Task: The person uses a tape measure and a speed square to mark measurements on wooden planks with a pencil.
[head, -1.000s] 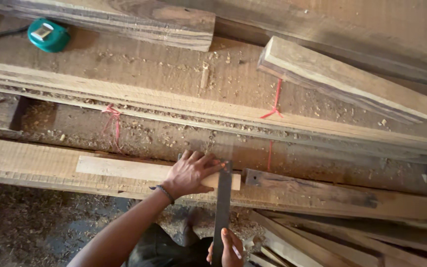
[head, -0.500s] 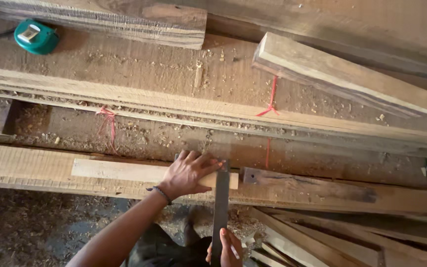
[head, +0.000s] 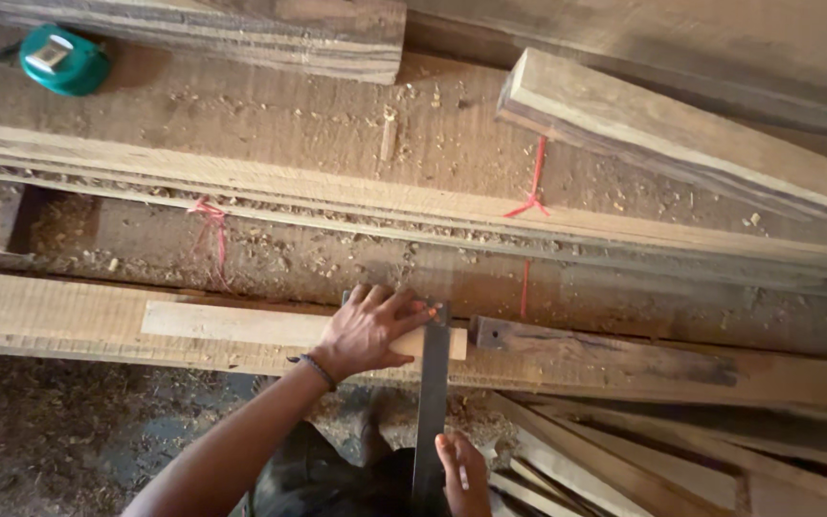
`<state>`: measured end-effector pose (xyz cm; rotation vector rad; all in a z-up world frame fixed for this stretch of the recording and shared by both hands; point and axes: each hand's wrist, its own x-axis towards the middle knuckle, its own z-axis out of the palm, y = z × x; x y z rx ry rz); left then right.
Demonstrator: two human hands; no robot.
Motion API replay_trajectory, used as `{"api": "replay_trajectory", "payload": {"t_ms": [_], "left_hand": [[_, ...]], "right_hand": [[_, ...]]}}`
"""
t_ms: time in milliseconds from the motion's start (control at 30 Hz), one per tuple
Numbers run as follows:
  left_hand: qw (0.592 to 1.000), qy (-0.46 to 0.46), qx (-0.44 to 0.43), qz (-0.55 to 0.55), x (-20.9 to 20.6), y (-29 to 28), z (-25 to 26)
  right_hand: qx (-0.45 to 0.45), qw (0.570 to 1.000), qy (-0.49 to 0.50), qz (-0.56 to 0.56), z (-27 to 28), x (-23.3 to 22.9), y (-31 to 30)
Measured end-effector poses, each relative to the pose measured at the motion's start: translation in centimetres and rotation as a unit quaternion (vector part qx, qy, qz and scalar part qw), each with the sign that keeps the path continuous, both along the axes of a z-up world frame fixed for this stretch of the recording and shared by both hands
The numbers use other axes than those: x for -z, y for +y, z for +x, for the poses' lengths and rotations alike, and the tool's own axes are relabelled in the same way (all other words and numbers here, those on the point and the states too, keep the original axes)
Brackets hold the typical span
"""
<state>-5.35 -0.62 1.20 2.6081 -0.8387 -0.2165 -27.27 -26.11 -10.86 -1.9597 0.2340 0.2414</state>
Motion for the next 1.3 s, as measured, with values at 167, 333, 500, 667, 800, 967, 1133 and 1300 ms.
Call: {"api": "replay_trajectory", "payload": {"t_ms": [167,333,500,667,800,967,1133,1300], "left_hand": [[0.999,0.019,0.007,0.024,0.2,-0.3,0.3],[0.999,0.012,0.018,0.041,0.7,-0.4,0.2],[0.996,0.039,0.027,0.071,0.6,-0.6,0.3],[0.999,0.010,0.007,0.039,0.4,-0.4,0.1],[0.999,0.010,0.013,0.035,0.5,-0.4,0.0],[1.000,0.000,0.006,0.029,0.5,-0.5,0.2],[0.999,0.027,0.010,0.045,0.8,-0.7,-0.1],[0.998,0.029,0.016,0.062,1.1,-0.6,0.0]], "right_hand": [[0.052,0.994,0.095,0.014,1.9,-3.5,-0.9],[0.078,0.982,-0.143,0.097,7.1,-7.6,-1.7],[0.112,0.972,-0.180,0.099,11.9,-8.6,-2.2],[0.126,0.967,-0.195,0.102,13.2,-6.9,-0.3],[0.114,0.968,-0.212,0.065,13.3,-5.5,0.5],[0.100,0.974,-0.203,0.020,14.0,-5.2,0.7],[0.061,0.975,-0.194,0.088,14.7,-6.5,1.3],[0.024,0.979,-0.200,0.039,14.9,-8.1,1.7]]}}
